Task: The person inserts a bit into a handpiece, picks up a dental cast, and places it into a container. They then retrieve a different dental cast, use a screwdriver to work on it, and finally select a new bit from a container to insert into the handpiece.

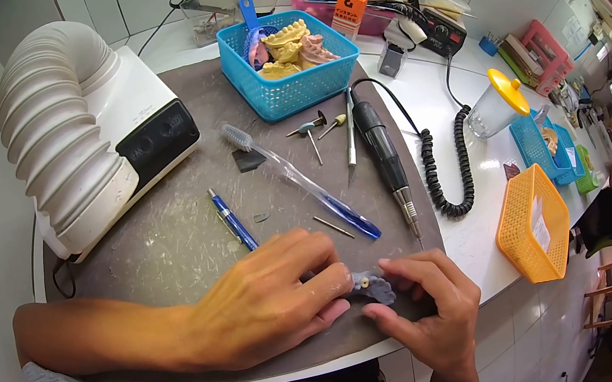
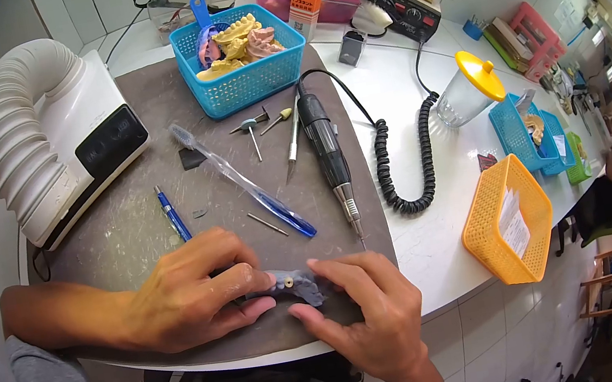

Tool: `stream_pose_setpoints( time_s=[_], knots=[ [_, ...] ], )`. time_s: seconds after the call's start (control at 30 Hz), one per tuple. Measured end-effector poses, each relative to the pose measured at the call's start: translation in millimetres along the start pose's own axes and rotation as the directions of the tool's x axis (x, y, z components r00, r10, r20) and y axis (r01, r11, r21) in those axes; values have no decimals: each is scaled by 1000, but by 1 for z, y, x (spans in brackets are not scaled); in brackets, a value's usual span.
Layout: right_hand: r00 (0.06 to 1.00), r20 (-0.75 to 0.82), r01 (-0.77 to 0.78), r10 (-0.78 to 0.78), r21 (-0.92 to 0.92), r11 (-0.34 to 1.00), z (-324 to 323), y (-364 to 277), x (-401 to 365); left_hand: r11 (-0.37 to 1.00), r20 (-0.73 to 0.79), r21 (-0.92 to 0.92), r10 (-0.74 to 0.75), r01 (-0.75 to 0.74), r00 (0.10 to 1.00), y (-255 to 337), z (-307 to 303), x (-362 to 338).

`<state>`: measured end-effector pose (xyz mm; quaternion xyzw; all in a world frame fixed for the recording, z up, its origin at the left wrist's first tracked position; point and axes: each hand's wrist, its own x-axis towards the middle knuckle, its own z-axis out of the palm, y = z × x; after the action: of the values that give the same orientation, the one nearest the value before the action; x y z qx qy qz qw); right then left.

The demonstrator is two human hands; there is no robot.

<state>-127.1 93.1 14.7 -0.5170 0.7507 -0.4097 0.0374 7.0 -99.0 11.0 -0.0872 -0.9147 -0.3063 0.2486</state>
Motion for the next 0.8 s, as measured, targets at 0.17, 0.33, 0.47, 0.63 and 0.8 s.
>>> stream_pose_setpoints(
  time_s=[0.17,0.33,0.47,0.63,0.8],
  knots=[
    [994,-103,19,-25,-60,998,6,3,-12,999,-6,0,36,-36,999,2,0,1],
    [991,-119,54,-62,-69,996,7,5,-12,998,-15,11,60,-59,998,1,1,0],
    [985,-139,96,-106,-79,992,8,6,-13,997,-12,25,77,-77,997,2,0,0],
    [981,-145,117,-128,-87,989,8,5,-12,997,-6,32,66,-65,998,3,0,0],
    [974,-137,175,-182,-67,982,7,6,-9,997,-92,-73,-40,34,995,13,0,1]
  ],
)
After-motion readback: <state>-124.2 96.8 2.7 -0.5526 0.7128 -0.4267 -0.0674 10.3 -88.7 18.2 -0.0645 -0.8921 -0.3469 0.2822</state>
